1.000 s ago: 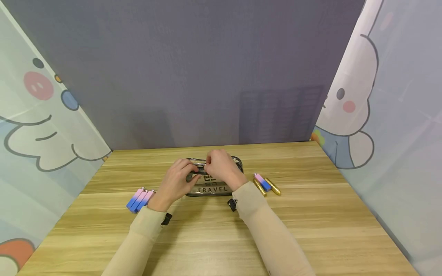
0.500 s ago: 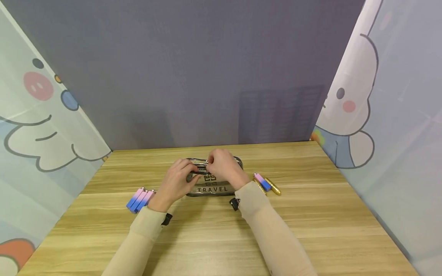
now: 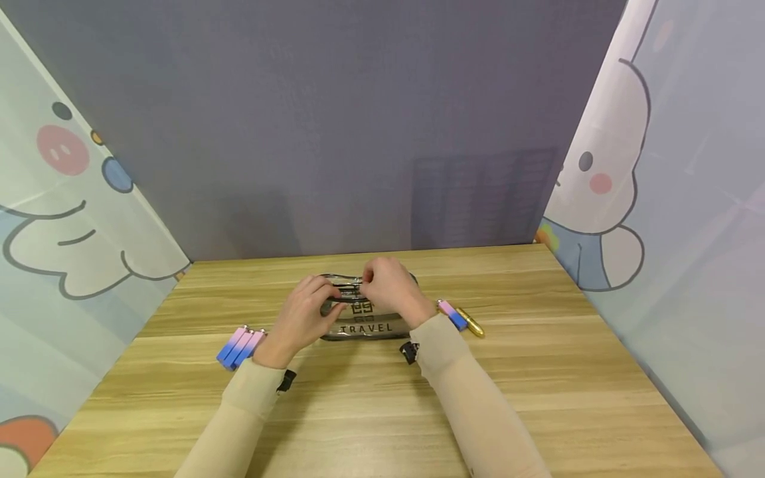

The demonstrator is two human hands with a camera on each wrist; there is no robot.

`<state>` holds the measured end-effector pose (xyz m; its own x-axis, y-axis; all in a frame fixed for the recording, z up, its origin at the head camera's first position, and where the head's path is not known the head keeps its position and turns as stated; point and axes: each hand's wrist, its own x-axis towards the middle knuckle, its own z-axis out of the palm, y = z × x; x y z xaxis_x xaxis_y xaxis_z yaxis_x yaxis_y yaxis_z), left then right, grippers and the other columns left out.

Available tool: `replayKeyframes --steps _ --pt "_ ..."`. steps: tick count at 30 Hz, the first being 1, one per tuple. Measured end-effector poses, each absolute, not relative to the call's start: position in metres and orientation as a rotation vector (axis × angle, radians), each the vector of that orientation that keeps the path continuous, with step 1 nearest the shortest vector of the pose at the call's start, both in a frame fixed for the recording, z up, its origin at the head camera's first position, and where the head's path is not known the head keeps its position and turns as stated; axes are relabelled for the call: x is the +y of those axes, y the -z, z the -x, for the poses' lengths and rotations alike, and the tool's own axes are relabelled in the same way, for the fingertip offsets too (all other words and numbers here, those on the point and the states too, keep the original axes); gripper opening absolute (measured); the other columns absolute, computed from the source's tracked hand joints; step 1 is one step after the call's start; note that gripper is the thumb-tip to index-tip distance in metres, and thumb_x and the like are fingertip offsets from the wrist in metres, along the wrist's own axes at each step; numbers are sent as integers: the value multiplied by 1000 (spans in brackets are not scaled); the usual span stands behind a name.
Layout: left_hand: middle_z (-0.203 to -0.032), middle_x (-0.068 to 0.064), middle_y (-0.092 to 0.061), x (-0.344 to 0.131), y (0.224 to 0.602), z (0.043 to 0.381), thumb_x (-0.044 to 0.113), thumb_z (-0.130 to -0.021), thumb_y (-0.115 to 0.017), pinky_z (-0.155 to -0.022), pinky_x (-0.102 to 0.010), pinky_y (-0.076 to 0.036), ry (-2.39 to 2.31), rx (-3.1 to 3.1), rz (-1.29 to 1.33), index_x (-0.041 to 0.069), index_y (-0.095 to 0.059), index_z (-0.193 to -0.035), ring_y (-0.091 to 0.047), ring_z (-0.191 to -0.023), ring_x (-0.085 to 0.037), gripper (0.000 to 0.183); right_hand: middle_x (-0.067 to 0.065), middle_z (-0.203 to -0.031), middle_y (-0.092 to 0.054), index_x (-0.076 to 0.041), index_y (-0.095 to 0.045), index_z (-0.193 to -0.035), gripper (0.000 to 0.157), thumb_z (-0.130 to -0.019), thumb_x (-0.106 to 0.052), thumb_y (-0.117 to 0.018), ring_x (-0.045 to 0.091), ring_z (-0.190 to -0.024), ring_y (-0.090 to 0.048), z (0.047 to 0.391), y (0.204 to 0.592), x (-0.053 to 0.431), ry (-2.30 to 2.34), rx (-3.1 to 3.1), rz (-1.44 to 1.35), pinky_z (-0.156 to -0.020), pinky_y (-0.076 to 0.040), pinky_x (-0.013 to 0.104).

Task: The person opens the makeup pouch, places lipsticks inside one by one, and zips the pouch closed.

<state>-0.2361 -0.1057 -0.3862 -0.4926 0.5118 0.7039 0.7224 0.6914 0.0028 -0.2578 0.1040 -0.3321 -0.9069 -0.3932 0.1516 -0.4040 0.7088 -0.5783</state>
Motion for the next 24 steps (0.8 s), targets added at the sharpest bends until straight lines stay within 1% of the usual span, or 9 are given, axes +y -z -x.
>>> replayKeyframes --steps 8,14,20,24 --pt "-90 -4 -65 -107 386 236 12 -76 -90 -78 -37 -51 398 -2200 941 8 -70 -86 -59 -83 -23 23 0 -82 -68 -10 -72 -86 10 -92 -8 -64 15 -63 -60 257 331 106 -1000 -2899 -656 -62 -50 33" --pt "-90 -4 -65 -106 386 237 13 -78 -89 -78 -37 -51 394 -2201 949 8 -71 -87 -59 -83 -23 21 1 -81 -68 -9 -73 -87 11 -92 -7 -63 15 -61 -58 256 331 109 -989 -2886 -670 -63 -49 33" --pt "-91 -4 -65 -106 386 237 14 -78 -89 -79 -37 -51 396 -2207 946 8 -70 -87 -59 -84 -23 21 2 -81 -69 -8 -73 -87 13 -91 -6 -62 15 -58 -59 255 331 114 -1016 -2871 -643 -65 -51 34" --pt "-91 -4 -65 -106 386 236 13 -78 -89 -79 -38 -51 402 -2210 941 8 -70 -88 -59 -84 -23 21 2 -82 -69 -9 -73 -87 13 -91 -6 -61 15 -59 -59 255 332 116 -1020 -2867 -638 -65 -51 35"
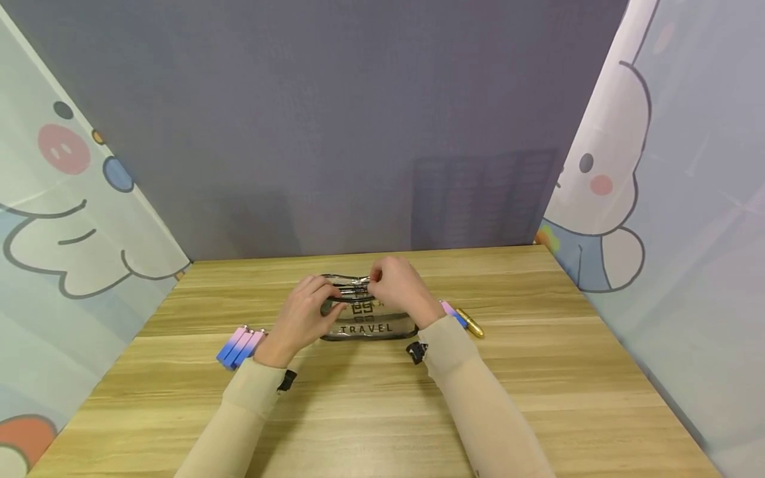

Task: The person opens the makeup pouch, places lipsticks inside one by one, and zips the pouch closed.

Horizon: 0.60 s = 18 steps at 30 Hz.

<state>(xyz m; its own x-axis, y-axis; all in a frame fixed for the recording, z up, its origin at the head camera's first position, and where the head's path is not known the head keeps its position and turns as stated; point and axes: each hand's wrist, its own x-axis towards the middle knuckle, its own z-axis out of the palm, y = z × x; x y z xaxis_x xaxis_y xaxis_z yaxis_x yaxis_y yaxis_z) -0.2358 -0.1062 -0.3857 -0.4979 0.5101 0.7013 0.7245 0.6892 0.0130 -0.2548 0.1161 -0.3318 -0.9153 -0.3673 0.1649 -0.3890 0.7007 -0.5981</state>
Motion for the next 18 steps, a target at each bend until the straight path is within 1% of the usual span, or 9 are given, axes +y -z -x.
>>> replayKeyframes --steps 8,14,18 --pt "-92 -3 -65 -107 387 235 13 -80 -87 -80 -37 -50 386 -2231 926 9 -71 -88 -59 -85 -23 19 2 -82 -69 -7 -75 -89 14 -92 -6 -61 15 -59 -60 254 334 117 -1044 -2862 -651 -64 -51 35" --pt "-91 -3 -65 -106 387 237 12 -77 -90 -80 -38 -50 404 -2201 939 8 -70 -88 -59 -85 -24 23 1 -78 -68 -9 -73 -85 13 -91 -6 -62 16 -61 -58 254 333 120 -1051 -2838 -635 -63 -49 35" --pt "-91 -4 -65 -106 387 237 13 -77 -90 -79 -38 -50 410 -2193 941 7 -70 -87 -59 -84 -24 23 1 -80 -68 -9 -73 -87 12 -91 -7 -62 17 -63 -58 253 331 123 -1055 -2839 -626 -63 -49 35"
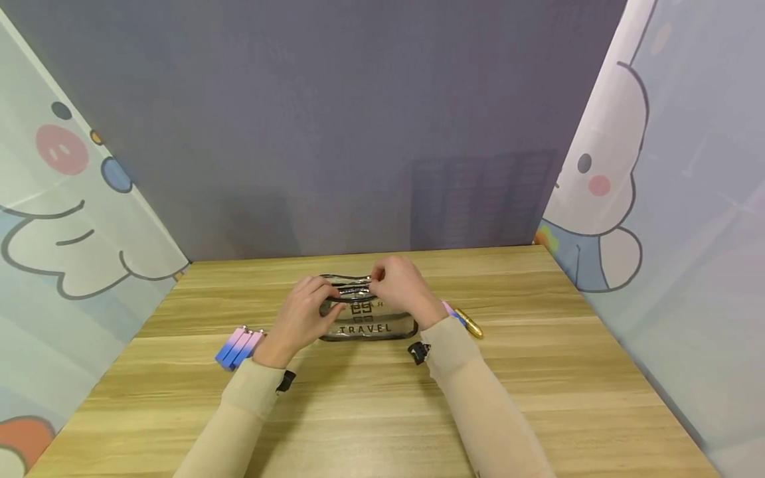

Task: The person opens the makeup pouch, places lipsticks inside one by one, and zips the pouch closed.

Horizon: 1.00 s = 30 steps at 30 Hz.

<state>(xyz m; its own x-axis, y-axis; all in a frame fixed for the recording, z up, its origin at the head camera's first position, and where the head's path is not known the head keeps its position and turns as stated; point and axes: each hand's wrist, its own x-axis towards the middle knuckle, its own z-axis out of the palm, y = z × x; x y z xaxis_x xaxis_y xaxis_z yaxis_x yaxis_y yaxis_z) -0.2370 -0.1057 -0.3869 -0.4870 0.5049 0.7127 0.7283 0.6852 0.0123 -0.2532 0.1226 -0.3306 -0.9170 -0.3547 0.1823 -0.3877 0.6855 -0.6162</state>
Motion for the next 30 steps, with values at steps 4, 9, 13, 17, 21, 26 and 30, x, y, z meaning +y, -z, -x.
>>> replayKeyframes --steps 4,9,13,17,21,26,30 --pt "-91 -3 -65 -106 386 236 14 -78 -89 -79 -38 -50 408 -2208 935 7 -70 -88 -59 -84 -24 22 3 -81 -68 -8 -74 -88 13 -91 -6 -62 17 -64 -57 252 329 125 -1059 -2824 -631 -64 -49 36" --pt "-91 -4 -66 -106 386 236 14 -79 -89 -80 -39 -50 406 -2216 932 8 -70 -87 -59 -84 -24 22 2 -80 -69 -8 -74 -86 12 -90 -7 -63 16 -64 -58 252 330 127 -1053 -2802 -639 -65 -50 35" --pt "-92 -4 -66 -106 386 236 13 -79 -89 -79 -38 -50 398 -2217 932 9 -70 -88 -59 -84 -23 21 2 -79 -68 -9 -74 -85 12 -90 -7 -63 16 -64 -58 251 331 127 -1050 -2793 -645 -65 -50 35" --pt "-92 -3 -66 -106 387 236 13 -78 -89 -79 -38 -50 395 -2216 931 9 -70 -88 -59 -84 -23 21 2 -79 -69 -7 -74 -86 12 -89 -6 -63 17 -65 -59 250 331 128 -1058 -2789 -639 -65 -50 36" --pt "-92 -4 -66 -105 387 236 12 -77 -89 -80 -38 -50 399 -2208 934 9 -70 -88 -59 -85 -23 22 3 -81 -69 -6 -75 -88 12 -90 -7 -63 17 -67 -59 249 331 129 -1059 -2794 -611 -66 -50 36" --pt "-92 -3 -66 -105 387 236 13 -77 -90 -80 -38 -50 402 -2201 932 9 -70 -87 -59 -85 -23 23 4 -82 -69 -5 -75 -89 13 -90 -7 -62 17 -66 -58 248 331 132 -1076 -2785 -600 -65 -49 36" --pt "-92 -3 -66 -105 387 236 13 -77 -90 -80 -38 -50 403 -2211 930 8 -70 -87 -59 -86 -23 23 3 -82 -69 -6 -75 -89 13 -89 -7 -62 17 -66 -57 247 331 134 -1090 -2781 -595 -66 -49 36"
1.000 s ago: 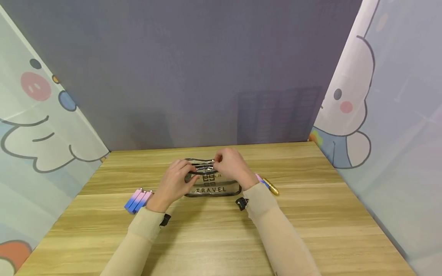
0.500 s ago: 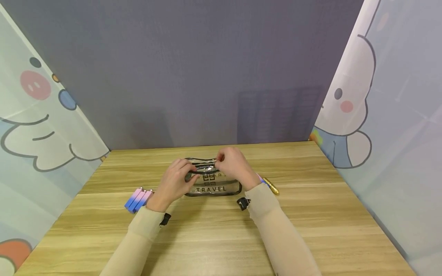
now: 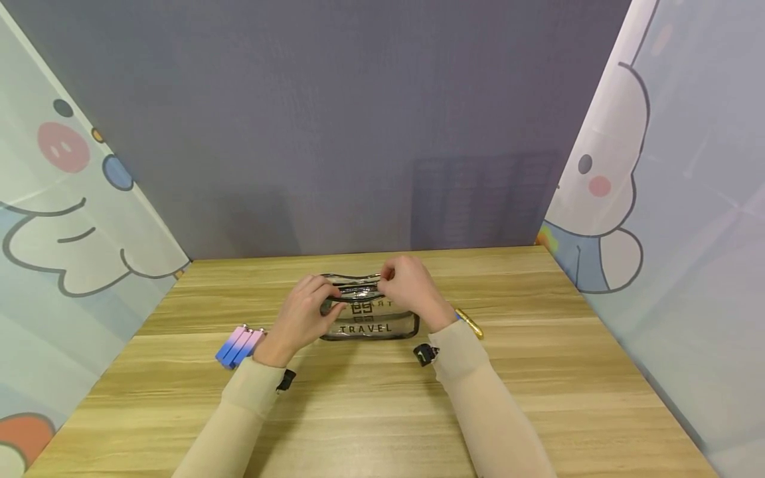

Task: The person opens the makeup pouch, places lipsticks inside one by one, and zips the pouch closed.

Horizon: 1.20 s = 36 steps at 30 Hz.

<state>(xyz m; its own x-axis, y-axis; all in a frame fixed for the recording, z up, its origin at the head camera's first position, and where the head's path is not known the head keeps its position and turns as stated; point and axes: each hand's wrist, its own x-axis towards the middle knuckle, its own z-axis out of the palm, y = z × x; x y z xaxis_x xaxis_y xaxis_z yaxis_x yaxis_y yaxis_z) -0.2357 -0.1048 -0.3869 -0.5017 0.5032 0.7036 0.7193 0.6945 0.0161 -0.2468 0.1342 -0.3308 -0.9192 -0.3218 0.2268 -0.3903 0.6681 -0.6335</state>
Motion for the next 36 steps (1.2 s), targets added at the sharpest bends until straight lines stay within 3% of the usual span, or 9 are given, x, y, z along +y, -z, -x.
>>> replayKeyframes --steps 23,36 --pt "-93 -4 -67 -106 386 237 14 -80 -87 -82 -37 -51 391 -2236 937 7 -71 -89 -60 -87 -23 19 5 -84 -69 -5 -74 -92 12 -89 -9 -63 19 -71 -60 249 336 147 -1061 -2787 -531 -69 -50 37" --pt "-93 -3 -66 -106 388 238 14 -81 -87 -82 -37 -51 378 -2236 934 7 -72 -90 -59 -87 -22 19 4 -81 -67 -5 -74 -93 13 -89 -8 -61 19 -66 -56 247 337 150 -1126 -2768 -517 -64 -47 36"
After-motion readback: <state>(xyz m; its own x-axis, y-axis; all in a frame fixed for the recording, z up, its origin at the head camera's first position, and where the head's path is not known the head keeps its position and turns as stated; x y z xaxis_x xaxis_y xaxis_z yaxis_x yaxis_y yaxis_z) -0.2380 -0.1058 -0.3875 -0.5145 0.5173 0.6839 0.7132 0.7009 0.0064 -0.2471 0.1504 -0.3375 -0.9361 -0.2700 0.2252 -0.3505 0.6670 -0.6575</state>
